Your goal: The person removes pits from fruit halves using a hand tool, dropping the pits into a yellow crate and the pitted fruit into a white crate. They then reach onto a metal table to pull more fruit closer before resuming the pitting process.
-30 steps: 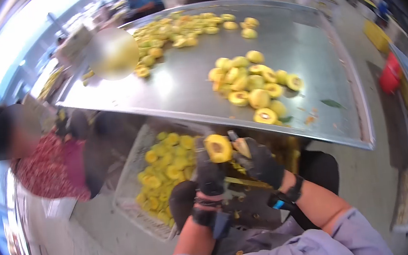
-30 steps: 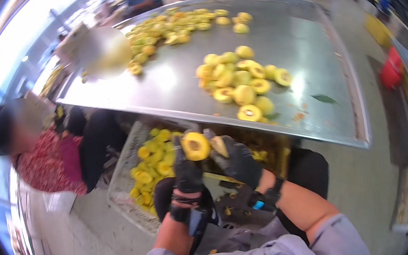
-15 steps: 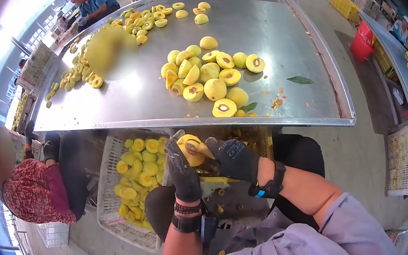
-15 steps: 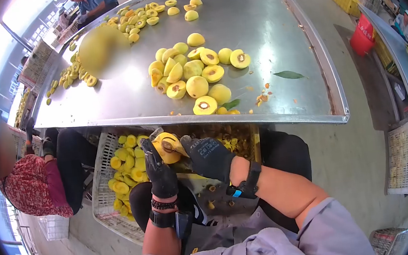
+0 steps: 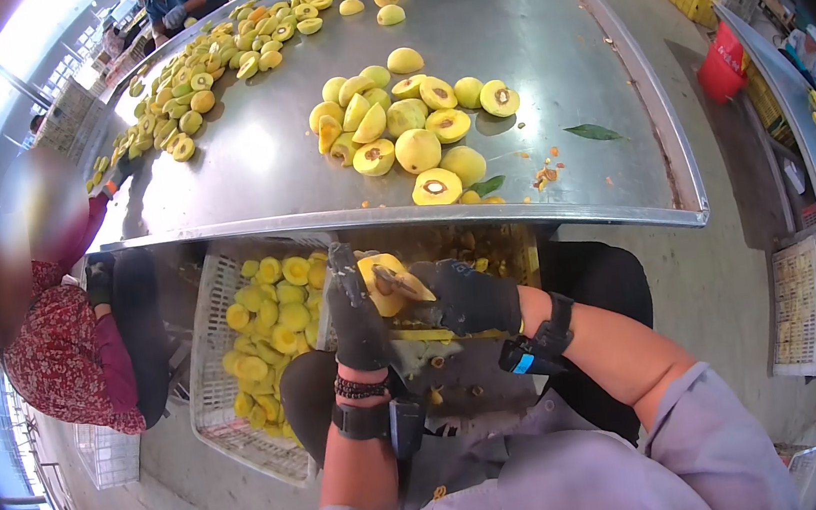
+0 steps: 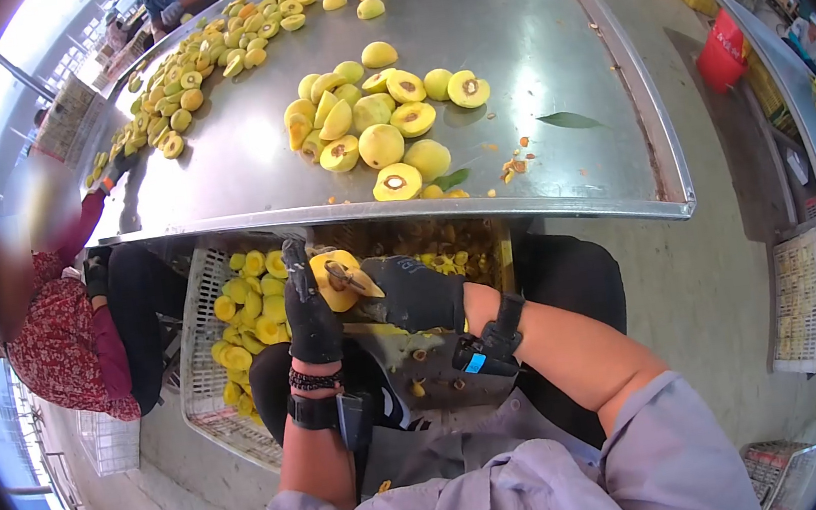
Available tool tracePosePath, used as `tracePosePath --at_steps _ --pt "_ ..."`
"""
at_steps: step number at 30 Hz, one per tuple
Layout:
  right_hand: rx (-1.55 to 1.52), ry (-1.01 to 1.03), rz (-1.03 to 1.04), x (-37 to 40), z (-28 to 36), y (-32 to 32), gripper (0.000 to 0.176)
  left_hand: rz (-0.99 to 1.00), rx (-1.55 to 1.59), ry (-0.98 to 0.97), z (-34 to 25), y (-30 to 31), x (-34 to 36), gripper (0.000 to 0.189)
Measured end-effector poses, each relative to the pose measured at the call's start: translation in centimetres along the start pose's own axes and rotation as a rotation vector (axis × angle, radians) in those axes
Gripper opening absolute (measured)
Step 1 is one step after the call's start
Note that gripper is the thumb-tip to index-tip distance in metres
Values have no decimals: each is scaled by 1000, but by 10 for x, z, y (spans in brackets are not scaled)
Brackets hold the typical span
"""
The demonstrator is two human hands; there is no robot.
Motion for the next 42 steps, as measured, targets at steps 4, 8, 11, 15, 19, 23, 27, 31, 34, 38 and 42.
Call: tracePosePath --at_steps 4,8,11,15,19,23,27,31,34,38,42 --pt "-93 42 -25 1 -2 3 33 5 59 -7 -1 -13 4 41" --pt "-46 -3 57 9 -5 -6 33 -85 -524 -154 26 2 13 41" --pt "-9 -54 97 13 -29 -13 33 -80 -307 -21 27 2 1 35" --pt "-269 -18 94 8 -7 -9 31 -54 187 -5 40 -3 6 28" --pt "-294 -41 97 -2 0 -10 32 -91 -324 -138 18 -10 3 27" --pt "317 -196 -98 8 -10 -3 31 -119 -832 -257 16 -8 7 30" --pt "183 -144 -181 6 -17 -15 34 -179 -1029 -320 17 -4 3 34" --pt "74 -100 -48 6 -21 -13 36 -96 -977 -183 29 5 -4 39" --pt "129 -135 15 6 -30 -16 34 -61 -562 -34 20 -1 -8 37" --pt "-71 -115 -8 9 -39 -14 33 -87 -417 -81 38 7 -8 36" --pt "-292 -1 -26 10 -23 -12 34 -87 -256 -38 24 -6 -4 35"
Point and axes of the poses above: each hand's wrist, its own x-axis away from the middle knuckle, its own y-axis out of the back of the hand, z = x × y, the point moved 6 cm from there along -x, towards the middle knuckle, and after that the axes turned 14 degrees about z, right-handed, at the moved point
